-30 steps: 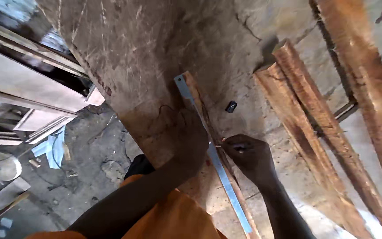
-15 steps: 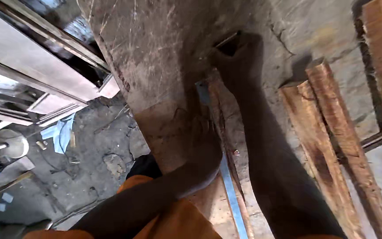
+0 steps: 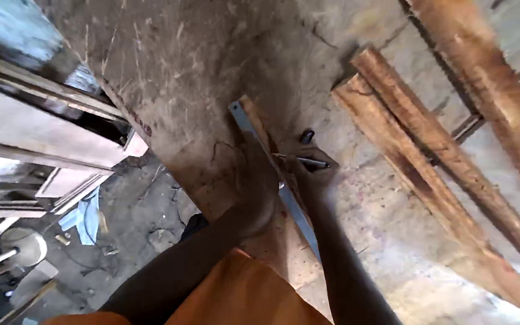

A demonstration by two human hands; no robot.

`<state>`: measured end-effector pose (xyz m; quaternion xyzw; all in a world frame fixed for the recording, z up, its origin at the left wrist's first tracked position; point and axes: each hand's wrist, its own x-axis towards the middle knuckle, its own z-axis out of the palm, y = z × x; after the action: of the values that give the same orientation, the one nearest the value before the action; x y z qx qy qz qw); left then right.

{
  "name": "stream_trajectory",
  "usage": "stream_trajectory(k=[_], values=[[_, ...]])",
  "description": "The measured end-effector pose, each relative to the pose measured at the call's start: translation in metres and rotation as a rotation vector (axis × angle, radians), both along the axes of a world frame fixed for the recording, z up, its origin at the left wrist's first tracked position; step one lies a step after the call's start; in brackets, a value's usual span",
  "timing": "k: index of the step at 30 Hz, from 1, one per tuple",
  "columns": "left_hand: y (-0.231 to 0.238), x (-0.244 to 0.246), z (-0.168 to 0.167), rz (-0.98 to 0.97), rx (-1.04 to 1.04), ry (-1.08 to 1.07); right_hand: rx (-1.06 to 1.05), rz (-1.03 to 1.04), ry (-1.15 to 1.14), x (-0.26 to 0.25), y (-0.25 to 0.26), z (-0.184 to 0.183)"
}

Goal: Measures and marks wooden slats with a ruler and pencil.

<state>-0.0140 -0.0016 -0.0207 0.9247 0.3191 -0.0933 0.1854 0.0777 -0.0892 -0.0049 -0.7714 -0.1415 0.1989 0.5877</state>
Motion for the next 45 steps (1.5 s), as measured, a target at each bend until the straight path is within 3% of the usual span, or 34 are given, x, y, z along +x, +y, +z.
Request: stream_trajectory(k=[8,12,16,18,30,35,37,41,45], values=[[0.016,0.011,-0.011,-0.176,0.258,0.166,-0.107,0.104,-0.065,-0.004,-0.021,0.006],[0.021,0.010,-0.009,-0.229,0.204,0.230,-0.197,0.143,-0.071,-0.014,-0.058,0.019],[0.016,0.020,0.044,-0.249,0.080,0.350,-0.285,0.131,-0.071,-0.036,-0.107,0.029],[0.016,0.022,0.053,-0.224,0.050,0.344,-0.306,0.116,-0.076,-0.048,-0.130,0.031],[0.012,0.022,0.053,-0.285,0.157,0.370,-0.546,0.089,-0.074,-0.090,-0.214,0.047],[0.014,0.024,0.057,-0.241,0.126,0.384,-0.699,0.218,-0.095,-0.060,-0.172,0.047],[0.018,0.022,0.050,-0.233,0.090,0.349,-0.664,0.271,-0.135,-0.039,-0.133,0.043],[0.025,0.005,-0.010,-0.270,0.287,0.146,-0.582,0.388,-0.202,0.008,-0.020,0.042],[0.024,0.000,-0.016,-0.222,0.151,0.075,-0.401,0.325,-0.210,0.045,0.060,0.046]])
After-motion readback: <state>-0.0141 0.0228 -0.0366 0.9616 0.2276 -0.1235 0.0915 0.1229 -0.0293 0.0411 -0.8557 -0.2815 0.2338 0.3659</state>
